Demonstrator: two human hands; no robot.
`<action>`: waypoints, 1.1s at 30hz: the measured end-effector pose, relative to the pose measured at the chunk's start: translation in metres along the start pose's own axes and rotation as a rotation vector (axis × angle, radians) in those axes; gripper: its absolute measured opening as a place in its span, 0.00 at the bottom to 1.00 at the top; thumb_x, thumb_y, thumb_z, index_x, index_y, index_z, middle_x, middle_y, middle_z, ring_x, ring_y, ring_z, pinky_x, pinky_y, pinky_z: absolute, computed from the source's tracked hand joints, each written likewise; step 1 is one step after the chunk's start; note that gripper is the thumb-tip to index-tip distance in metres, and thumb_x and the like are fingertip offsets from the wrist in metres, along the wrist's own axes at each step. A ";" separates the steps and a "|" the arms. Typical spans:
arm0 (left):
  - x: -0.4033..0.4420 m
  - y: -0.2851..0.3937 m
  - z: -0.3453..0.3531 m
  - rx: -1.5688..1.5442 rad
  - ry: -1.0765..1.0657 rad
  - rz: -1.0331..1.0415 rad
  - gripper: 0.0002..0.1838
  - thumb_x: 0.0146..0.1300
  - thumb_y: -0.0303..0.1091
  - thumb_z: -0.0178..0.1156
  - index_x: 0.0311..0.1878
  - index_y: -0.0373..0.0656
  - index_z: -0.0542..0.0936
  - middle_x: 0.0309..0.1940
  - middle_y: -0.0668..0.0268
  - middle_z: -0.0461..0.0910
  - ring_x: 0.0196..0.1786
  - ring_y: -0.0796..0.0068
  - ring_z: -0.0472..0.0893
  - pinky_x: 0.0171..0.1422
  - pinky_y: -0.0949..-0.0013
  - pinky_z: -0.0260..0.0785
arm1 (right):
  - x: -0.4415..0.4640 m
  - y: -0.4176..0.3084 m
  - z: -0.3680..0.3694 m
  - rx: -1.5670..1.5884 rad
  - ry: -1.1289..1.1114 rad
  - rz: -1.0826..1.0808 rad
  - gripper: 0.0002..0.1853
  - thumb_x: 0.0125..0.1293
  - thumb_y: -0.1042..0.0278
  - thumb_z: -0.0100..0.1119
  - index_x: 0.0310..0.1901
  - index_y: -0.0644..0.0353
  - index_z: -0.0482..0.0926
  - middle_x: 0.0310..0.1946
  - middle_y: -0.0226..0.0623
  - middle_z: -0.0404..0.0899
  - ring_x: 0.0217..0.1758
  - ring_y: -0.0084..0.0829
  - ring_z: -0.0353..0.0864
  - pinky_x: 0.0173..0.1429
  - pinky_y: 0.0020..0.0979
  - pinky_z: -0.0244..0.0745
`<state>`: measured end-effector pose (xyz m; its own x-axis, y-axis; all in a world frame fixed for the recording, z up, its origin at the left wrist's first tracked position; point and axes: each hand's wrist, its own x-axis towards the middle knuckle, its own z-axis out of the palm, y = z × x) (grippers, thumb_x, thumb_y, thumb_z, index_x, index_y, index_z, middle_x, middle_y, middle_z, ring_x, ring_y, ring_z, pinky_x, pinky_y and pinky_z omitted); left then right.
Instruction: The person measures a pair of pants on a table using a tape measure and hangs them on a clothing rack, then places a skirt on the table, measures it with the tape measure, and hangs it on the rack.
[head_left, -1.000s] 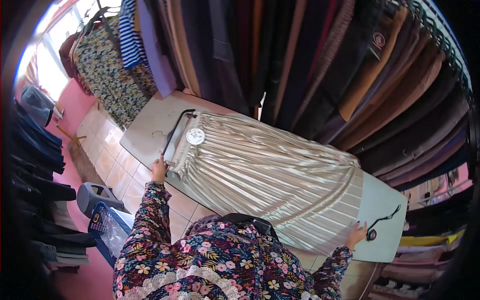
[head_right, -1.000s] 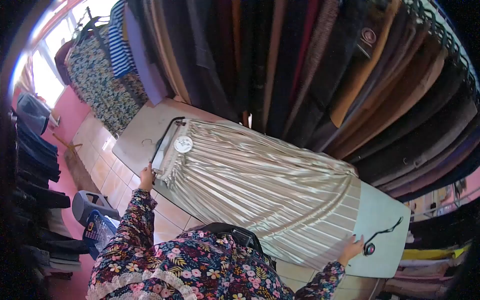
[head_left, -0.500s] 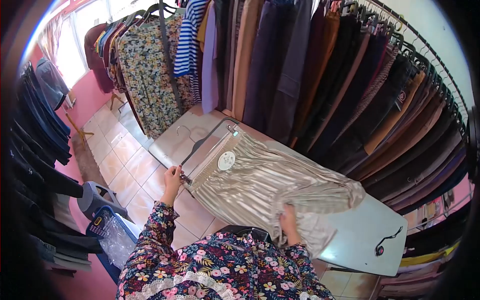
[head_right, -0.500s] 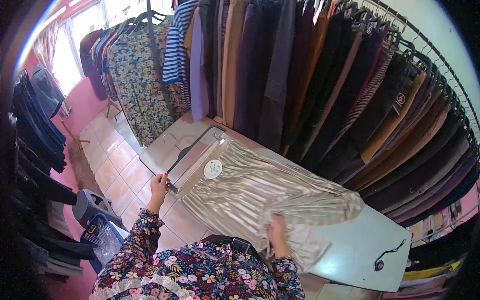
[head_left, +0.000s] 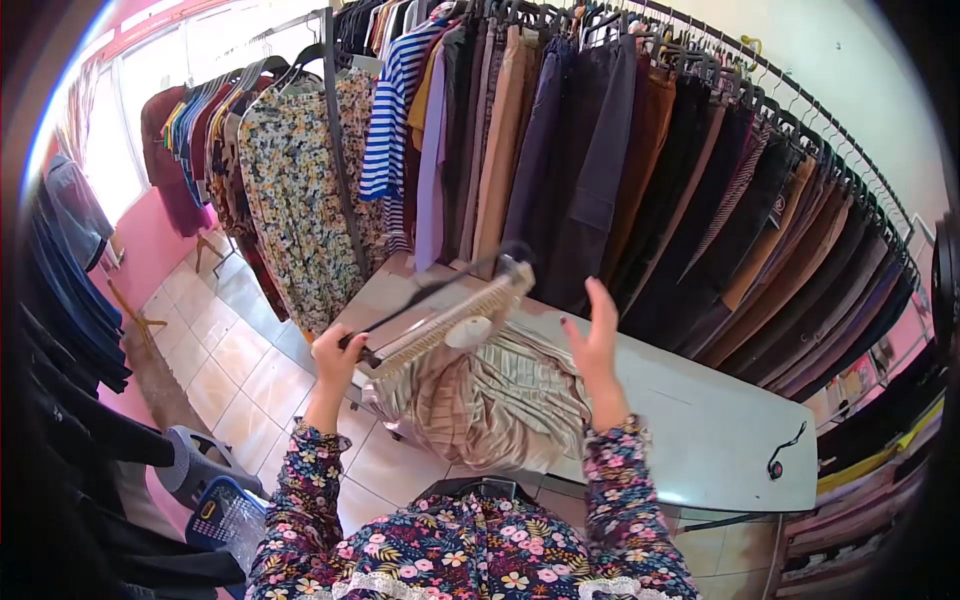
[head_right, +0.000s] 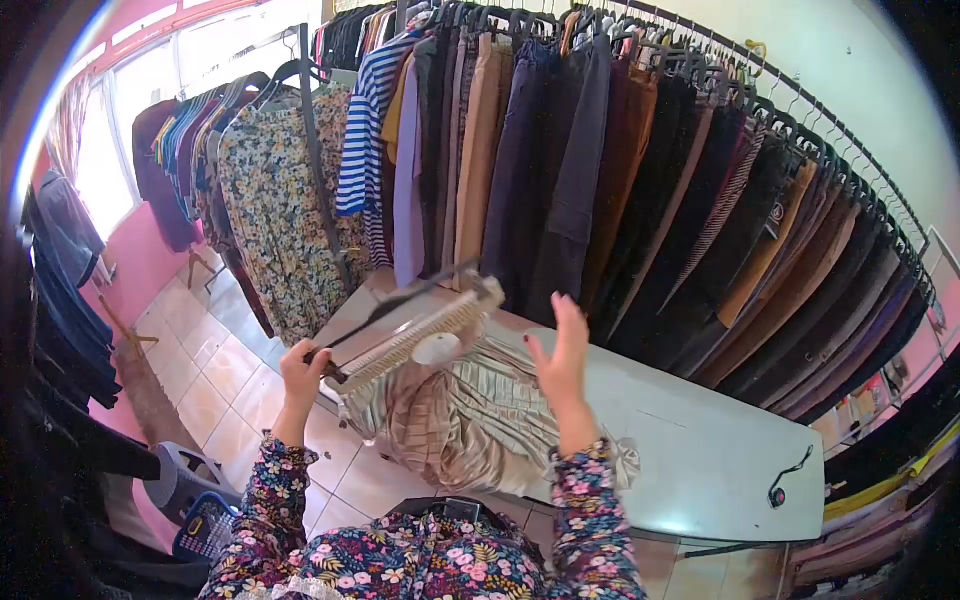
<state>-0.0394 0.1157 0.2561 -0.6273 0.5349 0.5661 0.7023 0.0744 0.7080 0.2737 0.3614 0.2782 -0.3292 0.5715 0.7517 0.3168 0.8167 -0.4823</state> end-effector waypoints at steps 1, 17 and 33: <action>0.010 0.003 0.009 -0.004 -0.036 0.107 0.10 0.52 0.28 0.68 0.25 0.35 0.75 0.19 0.64 0.74 0.21 0.78 0.73 0.26 0.72 0.64 | 0.016 -0.004 -0.014 -0.042 -0.022 -0.036 0.35 0.57 0.65 0.64 0.67 0.59 0.62 0.66 0.46 0.63 0.69 0.49 0.58 0.72 0.44 0.51; 0.185 0.150 0.143 -0.335 -0.475 0.427 0.14 0.52 0.36 0.70 0.36 0.38 0.80 0.30 0.60 0.79 0.29 0.66 0.79 0.36 0.71 0.72 | 0.099 0.022 -0.149 0.421 -0.223 0.273 0.07 0.66 0.73 0.54 0.37 0.69 0.76 0.25 0.39 0.82 0.30 0.26 0.83 0.37 0.27 0.78; 0.299 0.077 0.277 0.895 -0.465 0.966 0.20 0.62 0.40 0.52 0.58 0.52 0.75 0.71 0.64 0.58 0.76 0.59 0.47 0.72 0.30 0.34 | 0.230 -0.179 -0.250 -0.267 0.237 0.266 0.12 0.70 0.66 0.52 0.47 0.64 0.77 0.25 0.26 0.68 0.22 0.16 0.70 0.28 0.21 0.73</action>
<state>-0.0798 0.5142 0.3624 0.2665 0.8962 0.3547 0.8724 -0.0678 -0.4841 0.3640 0.3274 0.6500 -0.0016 0.6997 0.7144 0.5920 0.5764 -0.5632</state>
